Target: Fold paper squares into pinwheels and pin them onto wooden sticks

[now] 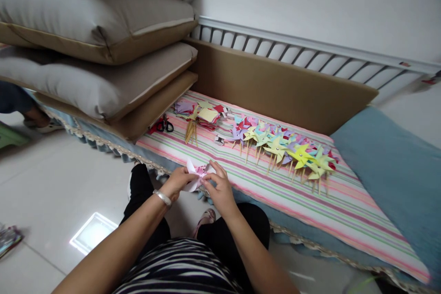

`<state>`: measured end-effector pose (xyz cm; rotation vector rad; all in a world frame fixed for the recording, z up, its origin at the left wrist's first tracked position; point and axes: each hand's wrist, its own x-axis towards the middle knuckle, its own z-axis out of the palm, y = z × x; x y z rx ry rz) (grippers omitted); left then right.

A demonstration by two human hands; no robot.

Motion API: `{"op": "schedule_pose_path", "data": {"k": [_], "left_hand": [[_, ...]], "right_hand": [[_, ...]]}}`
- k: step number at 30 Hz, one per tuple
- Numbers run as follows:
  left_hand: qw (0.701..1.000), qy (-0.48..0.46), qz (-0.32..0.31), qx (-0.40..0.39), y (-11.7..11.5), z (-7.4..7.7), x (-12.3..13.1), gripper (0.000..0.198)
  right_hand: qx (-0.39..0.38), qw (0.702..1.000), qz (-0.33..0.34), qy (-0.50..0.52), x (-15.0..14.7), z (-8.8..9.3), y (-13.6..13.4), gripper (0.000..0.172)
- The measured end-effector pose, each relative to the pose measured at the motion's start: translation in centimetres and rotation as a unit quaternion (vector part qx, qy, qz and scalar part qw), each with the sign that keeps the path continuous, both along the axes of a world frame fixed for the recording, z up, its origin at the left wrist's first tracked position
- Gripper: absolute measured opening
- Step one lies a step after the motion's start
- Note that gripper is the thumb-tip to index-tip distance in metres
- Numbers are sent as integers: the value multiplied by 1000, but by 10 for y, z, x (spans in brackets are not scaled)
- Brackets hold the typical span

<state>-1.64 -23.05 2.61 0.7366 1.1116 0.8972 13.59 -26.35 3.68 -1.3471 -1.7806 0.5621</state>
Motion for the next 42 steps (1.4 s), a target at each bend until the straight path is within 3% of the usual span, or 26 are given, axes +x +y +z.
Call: {"op": "schedule_pose_path", "data": {"k": [5,27,34,42], "left_hand": [[1000,-5,-13,2,-2,1,2,16],[998,-50,-32,-25,-5,10,-4,27],[995,-70,-65,-25,-5,9,-6,30],[994,-73,-74,-21,-5,4,-6,29]], "right_hand": [[-21,999,-39,-16,-4,-2,3,6],[-60,996,-50,-41,-7,3,10,8],[-53,997,-61,-7,-5,-3,11,9],[-64,995,-64,-37,-6,0,11,11]]}}
